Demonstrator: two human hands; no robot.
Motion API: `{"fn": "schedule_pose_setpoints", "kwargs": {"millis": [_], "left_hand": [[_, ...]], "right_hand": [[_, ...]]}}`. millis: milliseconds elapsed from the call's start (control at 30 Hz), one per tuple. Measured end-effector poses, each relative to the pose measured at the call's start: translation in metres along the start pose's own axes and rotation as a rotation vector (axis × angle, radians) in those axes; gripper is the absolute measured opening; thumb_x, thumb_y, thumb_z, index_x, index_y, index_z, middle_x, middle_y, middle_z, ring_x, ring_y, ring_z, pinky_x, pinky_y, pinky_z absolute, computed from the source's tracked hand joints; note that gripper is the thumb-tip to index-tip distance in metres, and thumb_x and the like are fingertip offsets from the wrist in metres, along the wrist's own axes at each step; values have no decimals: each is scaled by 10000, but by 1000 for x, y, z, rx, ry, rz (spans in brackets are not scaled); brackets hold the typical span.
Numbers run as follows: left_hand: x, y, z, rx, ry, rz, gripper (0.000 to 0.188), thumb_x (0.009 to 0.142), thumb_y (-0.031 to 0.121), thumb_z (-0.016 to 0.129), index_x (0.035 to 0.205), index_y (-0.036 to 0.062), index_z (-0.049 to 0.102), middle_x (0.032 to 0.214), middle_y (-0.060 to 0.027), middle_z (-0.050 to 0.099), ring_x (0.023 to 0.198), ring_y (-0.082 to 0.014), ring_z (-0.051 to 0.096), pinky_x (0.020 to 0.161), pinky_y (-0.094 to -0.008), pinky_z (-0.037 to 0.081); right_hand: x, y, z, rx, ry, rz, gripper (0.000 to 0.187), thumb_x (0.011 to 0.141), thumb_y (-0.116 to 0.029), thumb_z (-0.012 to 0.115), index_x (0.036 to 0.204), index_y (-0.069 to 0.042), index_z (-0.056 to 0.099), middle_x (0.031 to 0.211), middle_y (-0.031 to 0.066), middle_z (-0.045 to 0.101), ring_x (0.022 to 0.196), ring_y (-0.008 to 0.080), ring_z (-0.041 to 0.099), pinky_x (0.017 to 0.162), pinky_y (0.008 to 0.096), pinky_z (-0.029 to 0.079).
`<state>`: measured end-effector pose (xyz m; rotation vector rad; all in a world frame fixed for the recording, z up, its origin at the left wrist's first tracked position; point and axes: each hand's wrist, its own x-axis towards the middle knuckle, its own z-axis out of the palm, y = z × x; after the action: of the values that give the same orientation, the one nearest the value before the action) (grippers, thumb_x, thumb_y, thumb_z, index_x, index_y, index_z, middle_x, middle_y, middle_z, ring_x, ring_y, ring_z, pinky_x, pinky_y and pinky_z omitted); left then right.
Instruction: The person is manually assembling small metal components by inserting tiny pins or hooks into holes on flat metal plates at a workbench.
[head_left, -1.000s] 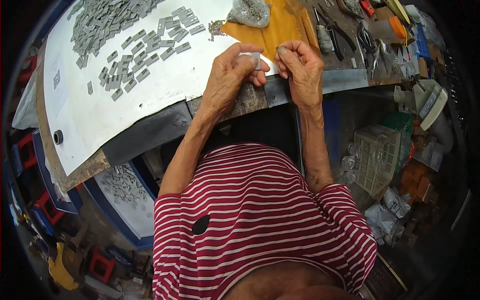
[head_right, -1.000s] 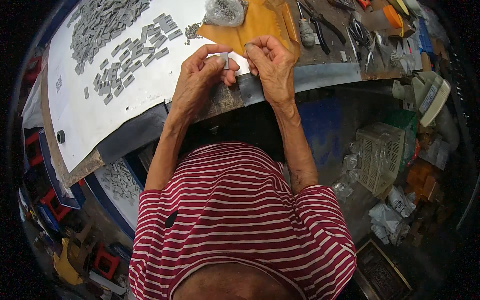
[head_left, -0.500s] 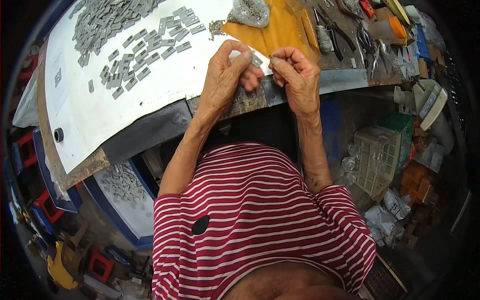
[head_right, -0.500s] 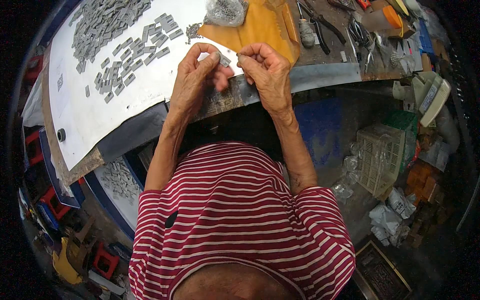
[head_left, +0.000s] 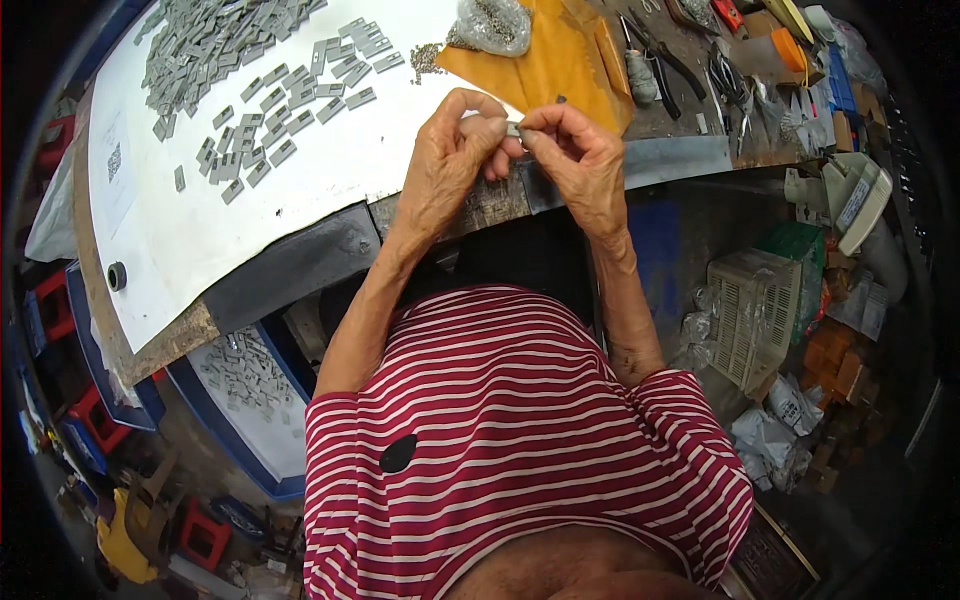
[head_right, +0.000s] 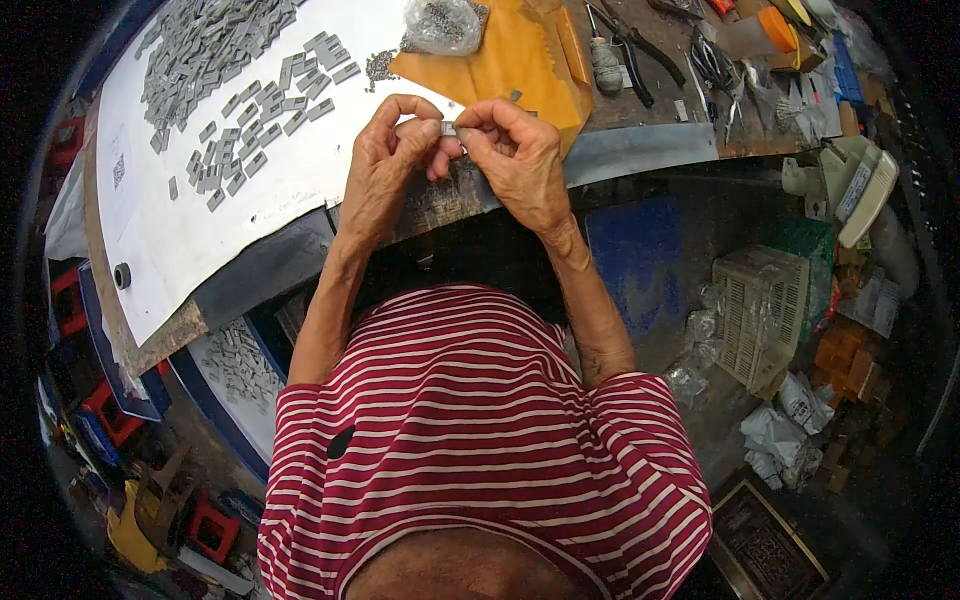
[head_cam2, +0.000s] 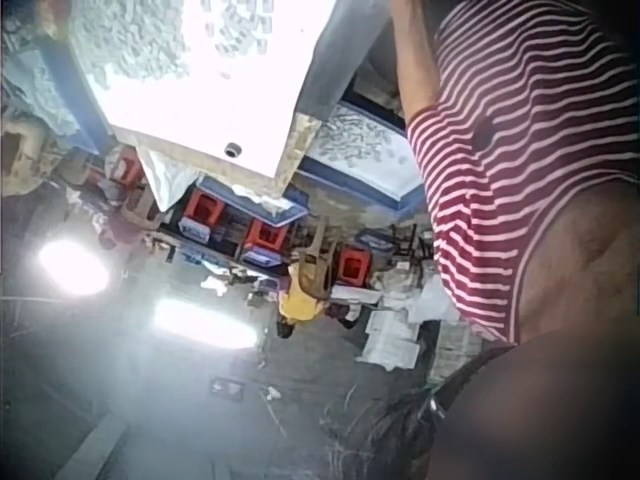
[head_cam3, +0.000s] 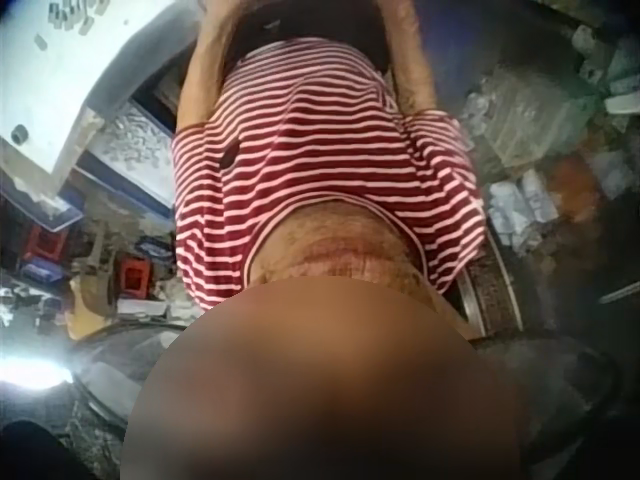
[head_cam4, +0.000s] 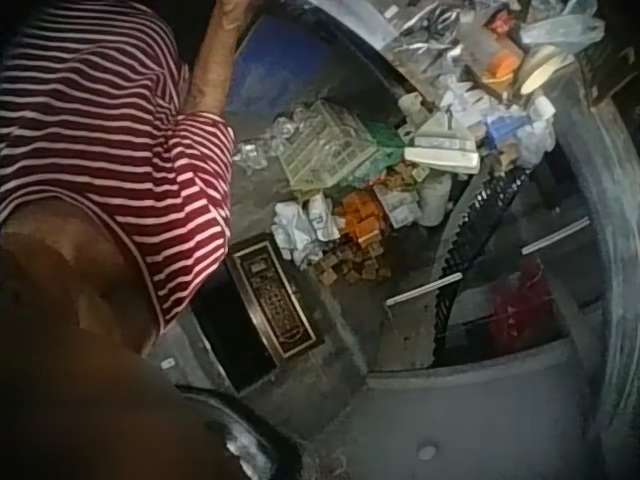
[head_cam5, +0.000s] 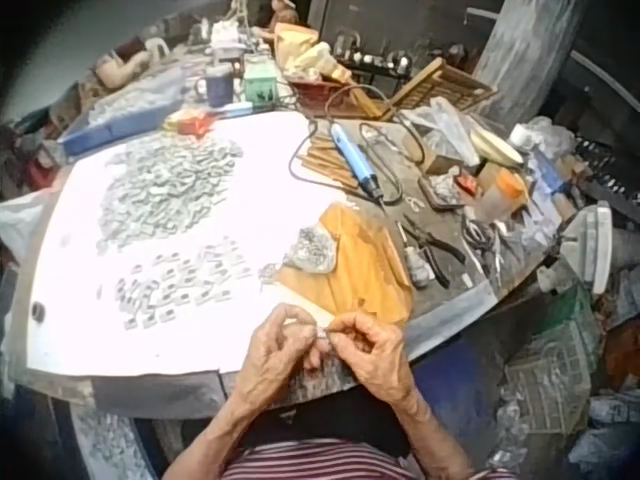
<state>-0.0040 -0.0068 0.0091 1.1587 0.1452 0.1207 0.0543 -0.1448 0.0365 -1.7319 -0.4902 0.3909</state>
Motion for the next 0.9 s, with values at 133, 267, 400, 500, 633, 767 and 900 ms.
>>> {"fn": "schedule_pose_setpoints", "kwargs": {"millis": [133, 267, 400, 500, 633, 767, 900], "left_hand": [[-3, -3, 0, 143, 37, 45, 120, 895, 108, 474, 982, 25, 476, 689, -45, 571, 575, -67, 473, 527, -185, 398], [-3, -3, 0, 215, 64, 33, 110, 898, 93, 458, 977, 21, 486, 667, -27, 545, 560, -62, 440, 511, -188, 376], [-4, -3, 0, 216, 52, 32, 112, 902, 93, 451, 963, 19, 507, 654, -18, 535, 552, -60, 428, 505, -186, 368], [-4, -2, 0, 222, 42, 16, 117, 902, 96, 452, 957, 20, 522, 642, -13, 530, 548, -61, 432, 499, -188, 370], [-4, -6, 0, 245, 39, 29, 118, 901, 96, 455, 949, 23, 533, 632, -11, 528, 546, -62, 443, 494, -194, 376], [-3, -7, 0, 289, 47, 40, 113, 898, 94, 457, 939, 25, 537, 626, -15, 530, 545, -63, 455, 490, -200, 382], [-3, -5, -1, 272, 48, 24, 110, 896, 90, 455, 926, 20, 535, 624, -17, 529, 539, -63, 450, 485, -202, 378]], "right_hand": [[0, 2, -1, 33, -39, 18, 95, 808, -9, 566, 895, 26, 581, 745, -3, 594, 686, 38, 556, 625, 158, 446], [2, 3, -2, 29, -31, 40, 112, 794, -15, 591, 898, 24, 583, 729, -14, 581, 658, 30, 534, 605, 158, 440], [3, 7, -4, 115, -47, 74, 112, 780, -23, 615, 875, 20, 574, 686, -22, 556, 602, 20, 496, 542, 150, 412], [4, 11, -9, 167, -111, 127, 112, 779, -29, 623, 865, 12, 564, 662, -24, 545, 556, 14, 472, 487, 143, 376], [6, 16, -11, 189, -134, 156, 131, 779, -45, 636, 871, 9, 560, 643, -23, 539, 514, 12, 449, 444, 141, 344], [7, 15, -10, 154, -142, 178, 126, 788, -57, 629, 870, 5, 555, 647, -12, 540, 510, 22, 441, 446, 147, 339], [8, 14, -8, 142, -142, 204, 107, 801, -63, 612, 868, -5, 552, 660, -9, 546, 516, 26, 432, 457, 151, 332]]}}
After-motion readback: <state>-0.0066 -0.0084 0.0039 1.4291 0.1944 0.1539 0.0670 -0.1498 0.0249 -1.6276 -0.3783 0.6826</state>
